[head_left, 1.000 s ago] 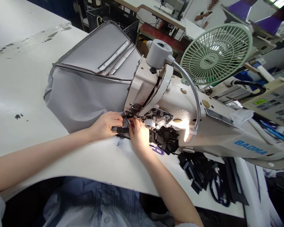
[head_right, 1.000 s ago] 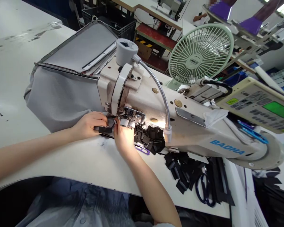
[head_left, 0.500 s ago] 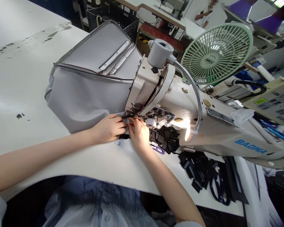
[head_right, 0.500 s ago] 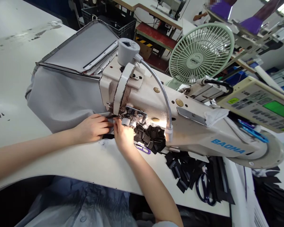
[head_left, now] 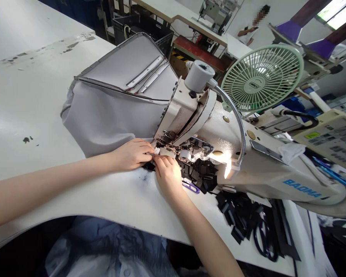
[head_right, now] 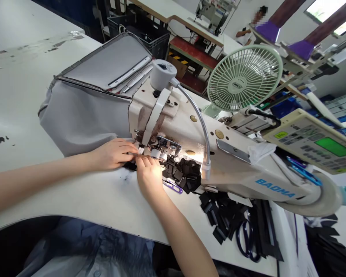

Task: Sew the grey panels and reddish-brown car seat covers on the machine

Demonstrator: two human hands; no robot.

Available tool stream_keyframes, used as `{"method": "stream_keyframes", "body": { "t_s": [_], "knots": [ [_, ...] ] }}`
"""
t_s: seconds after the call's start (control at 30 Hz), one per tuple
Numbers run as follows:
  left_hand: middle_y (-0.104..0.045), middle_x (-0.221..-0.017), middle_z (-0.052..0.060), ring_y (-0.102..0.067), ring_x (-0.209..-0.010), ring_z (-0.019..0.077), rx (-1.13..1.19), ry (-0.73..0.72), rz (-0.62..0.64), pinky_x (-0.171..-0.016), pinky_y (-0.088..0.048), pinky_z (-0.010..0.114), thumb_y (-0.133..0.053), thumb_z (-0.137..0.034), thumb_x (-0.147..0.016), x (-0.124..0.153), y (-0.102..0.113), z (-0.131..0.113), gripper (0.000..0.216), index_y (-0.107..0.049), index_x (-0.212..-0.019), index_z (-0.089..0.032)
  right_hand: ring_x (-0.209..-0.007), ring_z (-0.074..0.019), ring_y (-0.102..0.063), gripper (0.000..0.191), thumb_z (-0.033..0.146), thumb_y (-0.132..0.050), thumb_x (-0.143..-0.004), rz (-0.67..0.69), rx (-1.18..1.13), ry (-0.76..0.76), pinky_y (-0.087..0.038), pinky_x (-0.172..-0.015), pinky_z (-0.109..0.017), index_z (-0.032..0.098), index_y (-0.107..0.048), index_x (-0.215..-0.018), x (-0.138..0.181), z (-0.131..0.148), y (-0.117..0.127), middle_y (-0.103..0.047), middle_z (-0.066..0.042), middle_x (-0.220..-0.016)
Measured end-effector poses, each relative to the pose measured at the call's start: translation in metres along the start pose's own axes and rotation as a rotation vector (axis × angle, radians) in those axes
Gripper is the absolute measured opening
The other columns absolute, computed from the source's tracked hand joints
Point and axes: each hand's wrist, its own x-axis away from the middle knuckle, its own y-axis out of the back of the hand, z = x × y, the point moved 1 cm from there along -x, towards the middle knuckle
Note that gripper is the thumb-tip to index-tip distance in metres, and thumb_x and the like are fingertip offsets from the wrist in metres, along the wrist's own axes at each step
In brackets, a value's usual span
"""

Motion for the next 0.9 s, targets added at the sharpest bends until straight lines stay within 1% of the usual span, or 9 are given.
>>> {"method": "stream_keyframes", "body": {
  "t_s": [0.1, 0.2, 0.3, 0.47, 0.67, 0.9],
  "knots": [
    [-0.073, -0.113, 0.004, -0.063, -0.107, 0.0212, -0.014, -0.007, 0.033, -0.092, -0.047, 0.036, -0.060, -0.010, -0.087, -0.005, -0.003, 0.013, 0.017, -0.071, -0.096, -0.021, -0.101, -0.0229, -0.065, 0.027, 0.011, -0.049, -0.098, 0.029, 0.031, -0.066, -0.048, -0.087, -0.035, 0.013, -0.066, -0.119, -0.005, -0.001, -0.001, -0.075, -0.010, -0.112],
    [-0.073, -0.106, 0.004, -0.063, -0.101, 0.0197, -0.045, 0.005, 0.053, -0.091, -0.046, 0.035, -0.062, -0.011, -0.087, -0.012, -0.005, 0.022, 0.015, -0.071, -0.093, -0.021, -0.099, -0.0237, -0.064, 0.033, 0.011, -0.049, -0.096, 0.065, 0.052, -0.135, -0.047, -0.085, -0.037, 0.013, -0.064, -0.125, -0.010, -0.001, 0.000, -0.074, -0.010, -0.114],
    [-0.072, -0.097, 0.003, -0.063, -0.095, 0.0196, -0.080, 0.011, 0.065, -0.087, -0.046, 0.035, -0.063, -0.013, -0.088, -0.019, -0.007, 0.026, 0.011, -0.069, -0.091, -0.020, -0.098, -0.0246, -0.063, 0.036, 0.012, -0.048, -0.095, 0.076, 0.057, -0.167, -0.047, -0.082, -0.037, 0.013, -0.064, -0.127, -0.013, -0.001, 0.002, -0.073, -0.011, -0.112],
    [-0.071, -0.094, 0.003, -0.063, -0.093, 0.0206, -0.088, 0.002, 0.075, -0.083, -0.045, 0.036, -0.065, -0.014, -0.087, -0.022, -0.007, 0.027, 0.008, -0.068, -0.092, -0.019, -0.096, -0.0248, -0.062, 0.038, 0.012, -0.046, -0.094, 0.047, 0.056, -0.164, -0.045, -0.079, -0.036, 0.011, -0.062, -0.129, -0.012, 0.001, 0.002, -0.073, -0.011, -0.109],
    [-0.072, -0.103, 0.003, -0.064, -0.095, 0.0186, -0.013, -0.005, 0.061, -0.085, -0.044, 0.034, -0.064, -0.014, -0.088, -0.017, -0.009, 0.025, 0.008, -0.067, -0.093, -0.020, -0.095, -0.0241, -0.062, 0.034, 0.011, -0.046, -0.094, 0.004, 0.039, -0.150, -0.044, -0.079, -0.036, 0.015, -0.065, -0.121, -0.008, 0.002, 0.002, -0.073, -0.008, -0.100],
    [-0.072, -0.100, 0.003, -0.064, -0.095, 0.0200, -0.025, 0.061, 0.074, -0.084, -0.044, 0.036, -0.065, -0.013, -0.085, -0.020, -0.011, 0.023, 0.009, -0.067, -0.093, -0.019, -0.091, -0.0224, -0.063, 0.031, 0.011, -0.044, -0.096, -0.069, 0.015, -0.112, -0.044, -0.075, -0.033, 0.015, -0.065, -0.119, -0.010, -0.003, 0.005, -0.073, -0.008, -0.098]
  ]
}}
